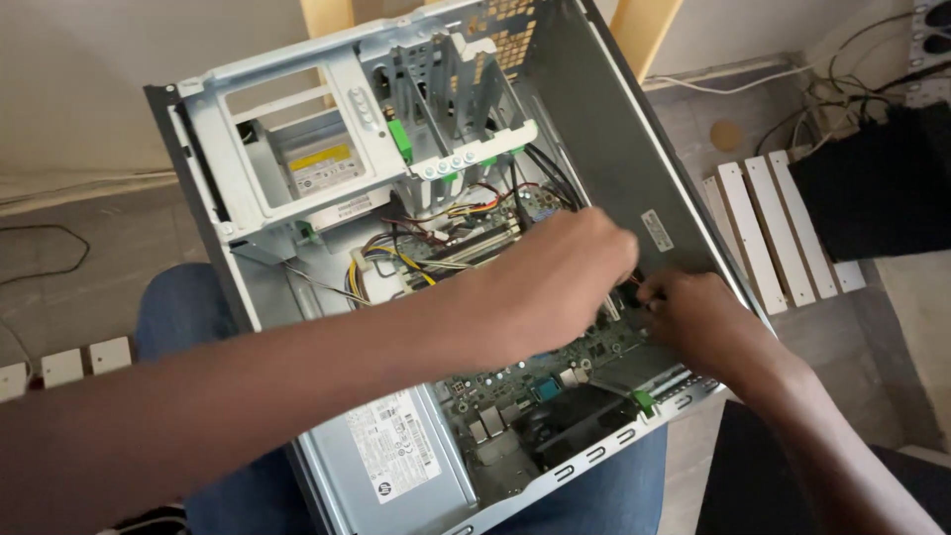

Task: The person is working inside an open desktop computer case, connecting and disconnecting various power and data cables to the motherboard and drive bays. They use a screwdriver to tighten screws on the motherboard and organize the internal wiring.

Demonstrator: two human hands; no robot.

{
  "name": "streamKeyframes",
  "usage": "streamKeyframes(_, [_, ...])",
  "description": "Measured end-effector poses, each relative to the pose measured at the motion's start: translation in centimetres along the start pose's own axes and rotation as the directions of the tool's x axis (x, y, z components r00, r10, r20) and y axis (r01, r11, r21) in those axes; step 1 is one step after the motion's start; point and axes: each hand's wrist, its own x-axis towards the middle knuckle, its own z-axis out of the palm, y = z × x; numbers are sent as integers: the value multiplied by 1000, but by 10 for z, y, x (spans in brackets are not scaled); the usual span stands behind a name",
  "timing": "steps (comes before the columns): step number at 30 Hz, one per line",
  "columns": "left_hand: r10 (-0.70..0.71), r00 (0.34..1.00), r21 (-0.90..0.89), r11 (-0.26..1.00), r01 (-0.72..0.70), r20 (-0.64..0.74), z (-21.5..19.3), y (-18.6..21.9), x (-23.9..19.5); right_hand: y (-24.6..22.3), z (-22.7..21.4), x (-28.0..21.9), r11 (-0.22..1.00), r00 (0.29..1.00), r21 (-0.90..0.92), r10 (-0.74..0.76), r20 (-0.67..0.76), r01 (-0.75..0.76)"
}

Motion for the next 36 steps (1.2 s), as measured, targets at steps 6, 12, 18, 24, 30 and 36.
streamKeyframes(6, [-69, 986, 459, 889, -9, 154, -18, 27, -32, 10, 5, -2, 998, 999, 53, -26, -42, 28])
streamKeyframes(12, [-559, 714, 113, 814, 570, 422, -5, 45, -38, -9, -15, -21, 953, 993, 281, -100, -55, 112])
streamKeyframes(18, [-613, 712, 126, 781, 612, 344, 69, -3, -53, 6, 6, -3, 913, 997, 399, -75, -30, 81])
streamKeyframes(24, [-588, 773, -73, 783, 618, 239, 72, -5, -23, 10, 4, -6, 969, 992, 213, -124, -29, 127])
streamKeyframes(30, [-632, 765, 84, 775, 627, 120, 100, -54, -7, 35, 50, 31, 996, 977, -90, -21, -214, 2])
streamKeyframes(36, [-559, 809, 208, 826, 524, 182, 108, -53, -27, 9, 33, 18, 996, 987, -72, -70, -144, 60])
